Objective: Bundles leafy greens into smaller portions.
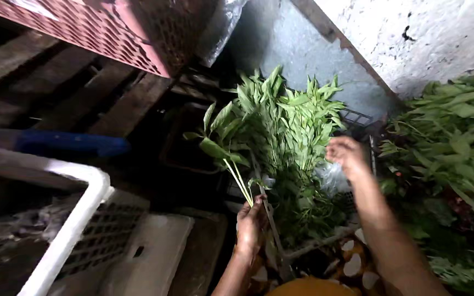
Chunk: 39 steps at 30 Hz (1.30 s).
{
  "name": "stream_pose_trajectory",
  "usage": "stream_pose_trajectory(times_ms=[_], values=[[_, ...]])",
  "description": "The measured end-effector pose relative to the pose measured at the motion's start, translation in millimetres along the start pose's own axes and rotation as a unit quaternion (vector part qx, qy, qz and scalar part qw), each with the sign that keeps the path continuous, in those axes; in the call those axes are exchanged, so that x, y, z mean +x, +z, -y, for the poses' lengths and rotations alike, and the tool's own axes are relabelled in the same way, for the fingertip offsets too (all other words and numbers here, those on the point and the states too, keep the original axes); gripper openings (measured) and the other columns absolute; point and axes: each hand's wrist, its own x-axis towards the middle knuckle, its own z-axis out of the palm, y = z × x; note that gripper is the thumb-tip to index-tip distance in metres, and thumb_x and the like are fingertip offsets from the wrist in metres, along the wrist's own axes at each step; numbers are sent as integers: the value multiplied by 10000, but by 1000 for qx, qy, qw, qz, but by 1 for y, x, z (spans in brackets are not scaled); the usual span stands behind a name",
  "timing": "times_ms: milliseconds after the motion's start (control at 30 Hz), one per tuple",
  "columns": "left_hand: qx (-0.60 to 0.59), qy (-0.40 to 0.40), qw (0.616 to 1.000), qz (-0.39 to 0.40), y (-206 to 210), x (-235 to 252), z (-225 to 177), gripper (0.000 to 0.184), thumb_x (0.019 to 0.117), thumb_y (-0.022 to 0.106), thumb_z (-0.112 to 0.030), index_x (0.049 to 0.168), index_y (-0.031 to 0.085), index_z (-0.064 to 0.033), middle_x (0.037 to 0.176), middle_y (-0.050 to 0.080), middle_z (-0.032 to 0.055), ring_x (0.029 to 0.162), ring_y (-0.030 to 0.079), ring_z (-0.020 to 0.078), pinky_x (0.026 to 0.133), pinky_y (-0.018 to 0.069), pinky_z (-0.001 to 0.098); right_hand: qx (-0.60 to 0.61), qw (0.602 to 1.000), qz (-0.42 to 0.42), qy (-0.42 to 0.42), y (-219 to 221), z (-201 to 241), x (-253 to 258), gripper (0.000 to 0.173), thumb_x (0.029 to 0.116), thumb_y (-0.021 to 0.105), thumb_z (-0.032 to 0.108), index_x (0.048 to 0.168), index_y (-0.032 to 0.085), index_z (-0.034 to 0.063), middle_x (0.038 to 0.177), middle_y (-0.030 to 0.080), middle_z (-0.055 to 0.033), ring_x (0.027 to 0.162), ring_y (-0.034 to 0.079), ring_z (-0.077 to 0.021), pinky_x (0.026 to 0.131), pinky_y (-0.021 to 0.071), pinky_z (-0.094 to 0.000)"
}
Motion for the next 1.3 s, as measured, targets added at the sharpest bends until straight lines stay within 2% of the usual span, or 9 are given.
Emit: stream_pose_trajectory(times_ms=[167, 467, 533, 633, 767, 1000, 1167, 1233, 1300], values=[[2, 31, 999, -7, 0, 1, -10, 253, 1065, 428, -118, 1092, 668, -43, 561, 423, -53, 426, 376, 35, 397, 357, 190, -155, 935, -169, 272, 44, -153, 63, 512, 1030, 605, 293, 1408, 518, -41, 1331, 585, -285, 1170, 615, -380, 973, 521, -534], [17, 49, 999, 4, 10, 4, -2, 260, 1059, 430, -115, 1077, 680, -46, 544, 398, -57, 417, 351, 34, 392, 325, 192, -309, 914, -142, 219, 31, -148, 70, 426, 1044, 559, 261, 1383, 587, 5, 1366, 607, -257, 1290, 578, -396, 1086, 457, -572], [15, 55, 998, 13, 15, 3, -7, 254, 1058, 431, -114, 1070, 678, -53, 542, 385, -57, 416, 349, 36, 393, 325, 193, -233, 941, -188, 157, 19, -135, 54, 414, 1072, 495, 215, 1399, 532, -35, 1330, 607, -269, 1212, 614, -371, 1046, 492, -535], [10, 63, 998, 29, 28, 2, -15, 235, 1058, 448, -118, 1078, 674, -59, 551, 395, -53, 426, 366, 49, 403, 354, 206, -30, 972, -231, 43, 9, -107, 18, 342, 1099, 467, 183, 1375, 480, -18, 1132, 610, -190, 848, 635, -221, 744, 566, -394], [5, 55, 996, 64, 59, 5, -15, 192, 1038, 505, -99, 1096, 676, -35, 574, 456, -34, 449, 403, 58, 423, 374, 216, 95, 984, -140, -50, 12, -76, -44, 275, 1094, 418, 175, 1317, 487, 29, 844, 565, -35, 601, 526, -106, 539, 490, -292], [71, 9, 983, 167, 95, 29, -24, 202, 944, 668, -95, 1130, 640, -21, 777, 626, 19, 521, 483, 57, 460, 415, 204, -30, 995, 28, -87, 37, -65, -114, 361, 1031, 477, 42, 1342, 522, -136, 1317, 611, -187, 1207, 588, -84, 1060, 474, -225], [77, -15, 991, 106, 102, 27, -50, 241, 959, 706, -87, 1150, 590, 3, 792, 659, 86, 550, 569, 101, 477, 480, 224, -123, 979, 163, -19, 33, -54, -125, 383, 1044, 516, 126, 1372, 554, -68, 1374, 602, -169, 1259, 575, -107, 1092, 457, -263], [118, 6, 988, 104, 99, 25, -46, 319, 949, 729, -119, 1209, 595, 10, 921, 684, 106, 708, 643, 144, 625, 563, 295, -89, 981, 161, 56, 33, -41, -127, 471, 1052, 546, 216, 1443, 498, -42, 1415, 577, -178, 1279, 574, -165, 1097, 468, -325], [142, 30, 984, 108, 97, 22, -39, 356, 936, 751, -132, 1225, 615, 25, 1026, 709, 128, 881, 698, 186, 790, 609, 361, -37, 985, 163, 53, 45, -34, -123, 469, 1075, 481, 329, 1393, 517, -14, 1155, 710, -114, 1027, 690, -156, 913, 579, -333]])
